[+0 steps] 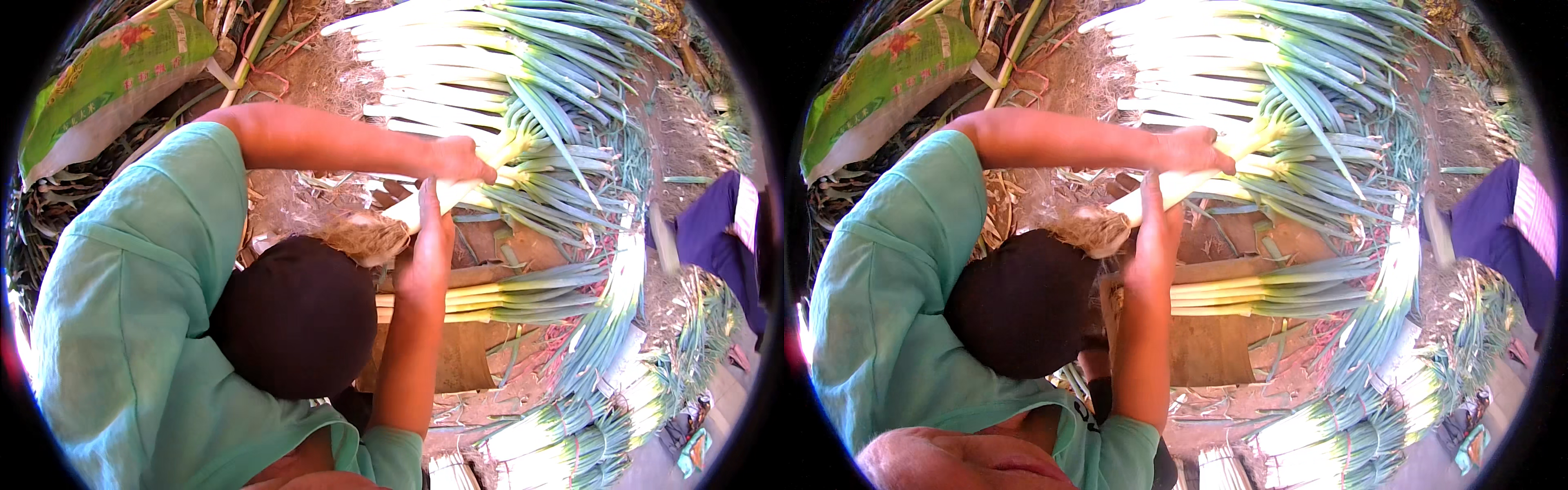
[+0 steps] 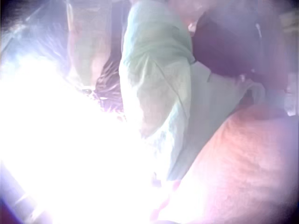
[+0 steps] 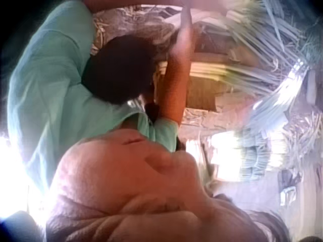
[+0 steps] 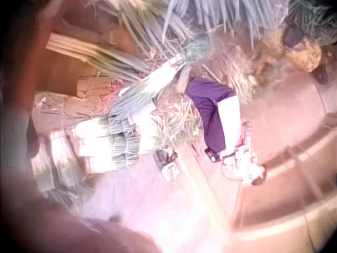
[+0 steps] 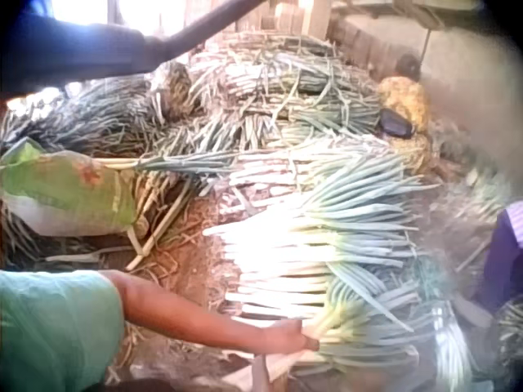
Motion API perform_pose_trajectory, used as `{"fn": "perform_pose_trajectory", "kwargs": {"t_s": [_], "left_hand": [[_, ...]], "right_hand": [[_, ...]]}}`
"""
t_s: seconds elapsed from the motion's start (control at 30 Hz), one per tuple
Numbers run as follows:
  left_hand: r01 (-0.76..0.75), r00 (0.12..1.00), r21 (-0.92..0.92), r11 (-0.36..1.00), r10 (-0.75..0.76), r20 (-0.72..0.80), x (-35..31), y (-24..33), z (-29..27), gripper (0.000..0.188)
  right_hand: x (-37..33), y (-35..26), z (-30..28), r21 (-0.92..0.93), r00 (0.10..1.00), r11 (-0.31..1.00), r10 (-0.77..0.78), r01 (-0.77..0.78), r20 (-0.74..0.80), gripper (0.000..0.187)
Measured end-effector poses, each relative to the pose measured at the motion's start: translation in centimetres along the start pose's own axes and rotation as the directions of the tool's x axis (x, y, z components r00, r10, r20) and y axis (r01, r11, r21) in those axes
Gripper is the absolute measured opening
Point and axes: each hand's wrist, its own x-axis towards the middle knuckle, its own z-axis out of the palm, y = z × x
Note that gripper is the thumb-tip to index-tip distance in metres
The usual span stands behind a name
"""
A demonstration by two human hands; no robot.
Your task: The person cleans and sorts leeks by hand and packs them into a cardboard box on the ground.
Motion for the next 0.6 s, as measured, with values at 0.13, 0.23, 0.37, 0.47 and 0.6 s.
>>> {"fn": "perform_pose_trajectory", "kwargs": {"t_s": [0.13,0.23,0.37,0.47,0.6], "left_hand": [[0.104,0.994,-0.559,0.822,-0.069,0.083,-2.0,0.6,2.3,0.051],[0.295,0.941,-0.893,0.340,0.062,0.334,0.9,0.4,5.5,0.027],[0.381,0.908,-0.915,0.130,0.132,0.397,2.4,0.2,8.5,0.030],[0.373,0.889,-0.897,0.236,0.185,0.418,-1.6,2.5,9.2,0.028],[0.323,0.911,-0.923,0.208,0.195,0.362,-4.1,5.0,9.3,0.028]], "right_hand": [[-4.2,-4.1,-0.4,0.055,0.987,0.987,0.153,-0.151,-0.053,0.024],[-10.1,-4.9,-3.7,-0.096,0.987,0.984,0.157,-0.153,0.036,0.026],[-19.8,-6.0,-4.3,-0.158,0.962,0.962,0.193,-0.224,-0.192,0.042],[-24.0,-5.7,-5.6,-0.134,0.940,0.961,0.196,-0.240,-0.280,0.043],[-26.2,-3.7,-6.6,-0.108,0.973,0.988,0.082,-0.107,-0.214,0.045]]}}
